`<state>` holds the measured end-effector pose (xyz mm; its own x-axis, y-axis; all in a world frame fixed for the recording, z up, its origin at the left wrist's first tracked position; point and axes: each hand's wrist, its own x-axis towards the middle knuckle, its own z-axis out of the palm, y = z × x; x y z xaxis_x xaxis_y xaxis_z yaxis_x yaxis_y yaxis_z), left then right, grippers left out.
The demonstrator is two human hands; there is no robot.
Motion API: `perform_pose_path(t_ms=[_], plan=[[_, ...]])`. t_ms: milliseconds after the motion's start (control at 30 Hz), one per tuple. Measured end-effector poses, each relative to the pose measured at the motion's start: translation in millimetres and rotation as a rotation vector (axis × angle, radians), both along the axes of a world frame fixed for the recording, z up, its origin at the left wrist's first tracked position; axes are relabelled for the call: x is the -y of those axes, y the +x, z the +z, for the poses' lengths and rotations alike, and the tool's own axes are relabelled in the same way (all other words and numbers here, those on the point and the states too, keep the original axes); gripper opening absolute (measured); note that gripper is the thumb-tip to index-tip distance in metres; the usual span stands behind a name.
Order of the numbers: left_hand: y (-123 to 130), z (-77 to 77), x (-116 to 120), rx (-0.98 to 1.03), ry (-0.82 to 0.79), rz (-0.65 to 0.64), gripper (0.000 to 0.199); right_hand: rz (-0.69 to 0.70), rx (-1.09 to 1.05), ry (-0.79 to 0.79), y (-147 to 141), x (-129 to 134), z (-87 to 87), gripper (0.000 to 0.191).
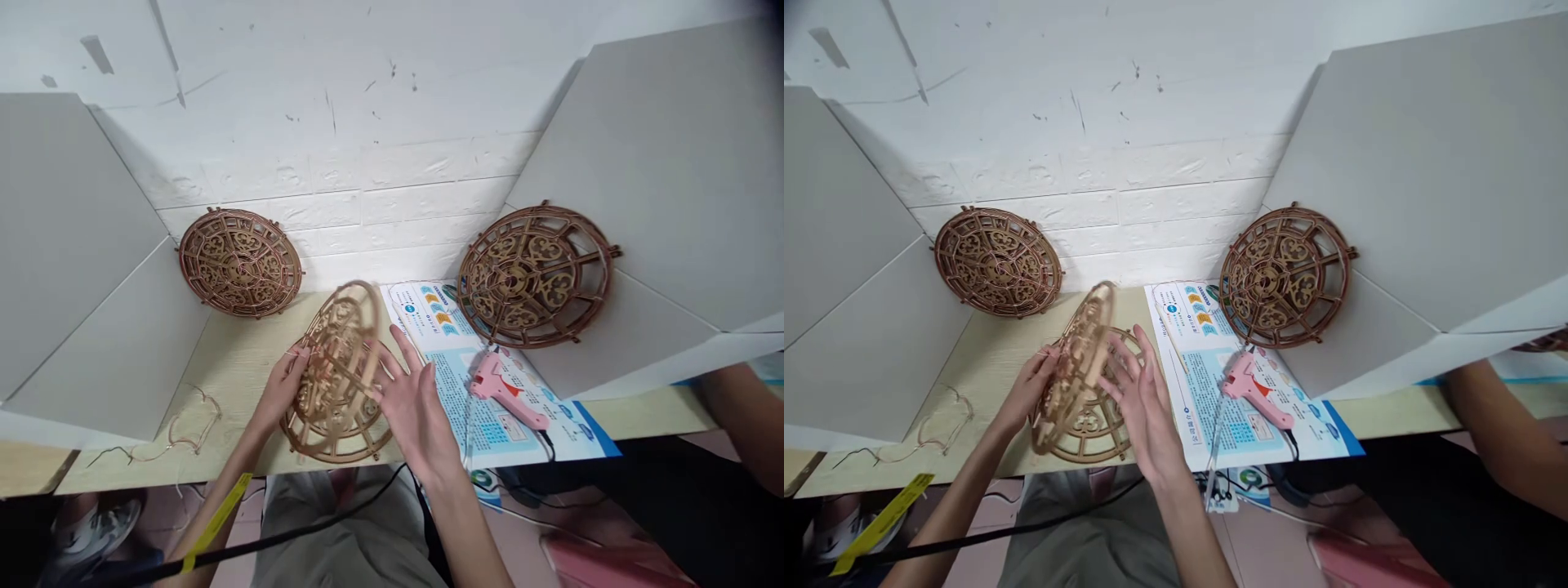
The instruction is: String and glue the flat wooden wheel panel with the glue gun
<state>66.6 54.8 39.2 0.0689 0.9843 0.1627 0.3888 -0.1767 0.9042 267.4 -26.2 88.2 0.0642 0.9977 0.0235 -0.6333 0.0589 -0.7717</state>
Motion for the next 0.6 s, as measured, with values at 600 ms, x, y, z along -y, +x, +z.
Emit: perform_pose_path(t_ms=[600], plan=[[23.2,-34.8,10.0,-0.670,0.338,0.032,0.028,-0.668,1.189,0.057,49.8,42.0,-80.2,0.028]])
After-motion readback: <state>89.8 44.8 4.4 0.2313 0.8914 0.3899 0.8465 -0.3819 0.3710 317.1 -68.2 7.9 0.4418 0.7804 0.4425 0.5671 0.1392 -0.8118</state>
